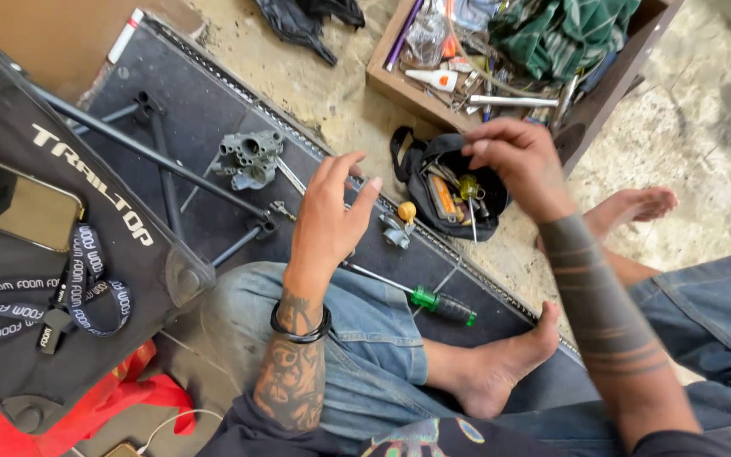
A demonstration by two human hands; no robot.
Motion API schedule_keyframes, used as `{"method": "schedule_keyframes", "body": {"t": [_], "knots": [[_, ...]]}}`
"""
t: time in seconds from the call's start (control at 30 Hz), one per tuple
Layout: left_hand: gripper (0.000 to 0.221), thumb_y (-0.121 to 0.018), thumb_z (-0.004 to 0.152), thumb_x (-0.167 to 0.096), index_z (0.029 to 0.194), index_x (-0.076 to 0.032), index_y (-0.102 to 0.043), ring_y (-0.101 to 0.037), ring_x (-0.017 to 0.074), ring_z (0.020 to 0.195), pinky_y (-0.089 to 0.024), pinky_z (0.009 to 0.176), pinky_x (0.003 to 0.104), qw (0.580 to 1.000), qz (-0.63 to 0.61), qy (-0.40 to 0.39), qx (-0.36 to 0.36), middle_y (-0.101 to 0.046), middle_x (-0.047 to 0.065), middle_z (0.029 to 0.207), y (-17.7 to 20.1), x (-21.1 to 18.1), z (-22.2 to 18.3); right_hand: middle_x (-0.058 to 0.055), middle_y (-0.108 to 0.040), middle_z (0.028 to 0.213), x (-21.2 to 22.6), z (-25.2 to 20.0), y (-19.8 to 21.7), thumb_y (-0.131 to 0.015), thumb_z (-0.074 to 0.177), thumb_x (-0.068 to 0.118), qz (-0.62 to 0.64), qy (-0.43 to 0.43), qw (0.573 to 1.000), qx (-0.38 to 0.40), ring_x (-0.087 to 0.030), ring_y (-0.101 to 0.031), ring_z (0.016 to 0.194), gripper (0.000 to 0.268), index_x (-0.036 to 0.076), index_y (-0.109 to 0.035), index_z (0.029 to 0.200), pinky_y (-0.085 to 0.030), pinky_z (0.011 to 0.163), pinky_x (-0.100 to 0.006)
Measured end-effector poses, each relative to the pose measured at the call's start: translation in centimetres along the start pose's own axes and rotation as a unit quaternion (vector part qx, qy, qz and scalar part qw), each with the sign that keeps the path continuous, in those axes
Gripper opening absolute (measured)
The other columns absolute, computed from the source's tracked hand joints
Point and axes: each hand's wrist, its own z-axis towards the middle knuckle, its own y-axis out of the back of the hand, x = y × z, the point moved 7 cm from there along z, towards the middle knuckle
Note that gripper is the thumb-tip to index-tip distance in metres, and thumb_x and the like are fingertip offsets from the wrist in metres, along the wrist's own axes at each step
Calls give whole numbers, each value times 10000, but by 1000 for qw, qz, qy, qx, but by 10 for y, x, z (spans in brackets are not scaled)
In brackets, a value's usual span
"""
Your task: Disassembling and inspecting the components of a motorcycle carburetor body using a screwdriver.
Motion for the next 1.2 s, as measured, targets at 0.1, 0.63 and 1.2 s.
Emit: {"method": "schedule_keyframes", "body": {"t": [0.1, 0.63, 1.2], "knots": [[439, -627, 998, -302, 1311, 5, -604, -671, 372, 1018, -555, 832, 486, 1000, -11, 1, 29, -631, 196, 1107, -10, 13, -2, -191, -729, 926, -55, -35, -3, -765, 817, -65, 107, -6, 993, -46, -246, -777, 893, 318, -98, -699, 1126, -638, 812, -324], [372, -841, 800, -223, 1124, -104, -701, -575, 375, 1139, -479, 901, 530, 972, 139, -39, 187, -544, 94, 1140, -96, 47, -10, -189, -690, 1004, -78, -106, -26, -642, 1066, 64, 6, 62, 978, -197, -221, -720, 895, 164, -50, -653, 1183, -643, 799, -344], [166, -762, 804, -186, 969, -208, -770, -574, 263, 1065, -452, 901, 452, 942, 241, -47, 228, -672, -9, 953, -99, 56, -12, -227, -758, 1034, -120, -121, -55, -556, 1090, 77, 36, 66, 980, -186, -274, -761, 955, 124, -28, -555, 1154, -634, 807, -346]]}}
